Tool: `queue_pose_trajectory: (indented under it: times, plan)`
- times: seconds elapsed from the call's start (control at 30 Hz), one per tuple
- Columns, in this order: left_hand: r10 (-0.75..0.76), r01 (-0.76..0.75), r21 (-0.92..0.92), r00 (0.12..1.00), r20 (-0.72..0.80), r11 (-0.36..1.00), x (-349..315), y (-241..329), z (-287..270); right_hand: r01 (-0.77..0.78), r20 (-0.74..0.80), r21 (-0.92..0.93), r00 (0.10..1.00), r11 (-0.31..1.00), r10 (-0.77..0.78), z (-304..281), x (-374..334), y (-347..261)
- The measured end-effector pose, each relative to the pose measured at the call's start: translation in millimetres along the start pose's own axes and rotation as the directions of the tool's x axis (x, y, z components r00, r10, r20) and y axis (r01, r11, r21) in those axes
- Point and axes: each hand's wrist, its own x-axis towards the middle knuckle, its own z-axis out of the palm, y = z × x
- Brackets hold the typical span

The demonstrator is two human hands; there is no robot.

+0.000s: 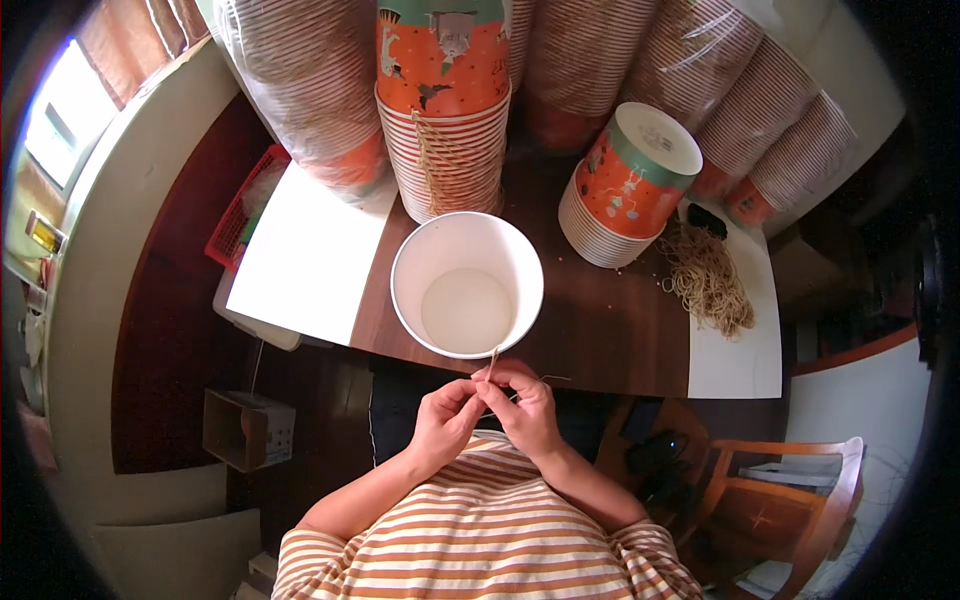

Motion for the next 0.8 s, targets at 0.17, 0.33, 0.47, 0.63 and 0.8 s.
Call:
queue_pose_trajectory:
  times: [0.17,0.33,0.47,0.63,0.8]
  plan:
    - [-0.006,0.001,-0.105,0.999,-0.047,0.994,1.2,-2.5,1.0,-0.105,-0.019,0.088,0.994,0.991,0.107,2.1,-1.2,-0.5]
    - [-0.006,0.006,0.016,0.999,-0.038,1.0,-2.3,-4.3,-2.0,-0.175,-0.025,0.192,0.983,0.966,0.183,6.3,-3.9,2.1]
    - [0.049,-0.044,0.103,0.998,-0.041,0.994,-2.4,-3.0,-1.1,-0.276,-0.062,0.39,0.944,0.878,0.324,10.3,0.0,-6.3]
    - [0.062,-0.072,0.326,0.997,0.04,0.943,-6.3,-1.8,-0.5,-0.233,-0.124,0.445,0.94,0.865,0.317,5.8,18.5,-7.8]
    - [0.048,-0.061,0.339,0.998,0.046,0.939,-6.4,-2.6,-2.3,-0.306,-0.019,0.414,0.939,0.857,0.344,-1.2,29.8,-15.1]
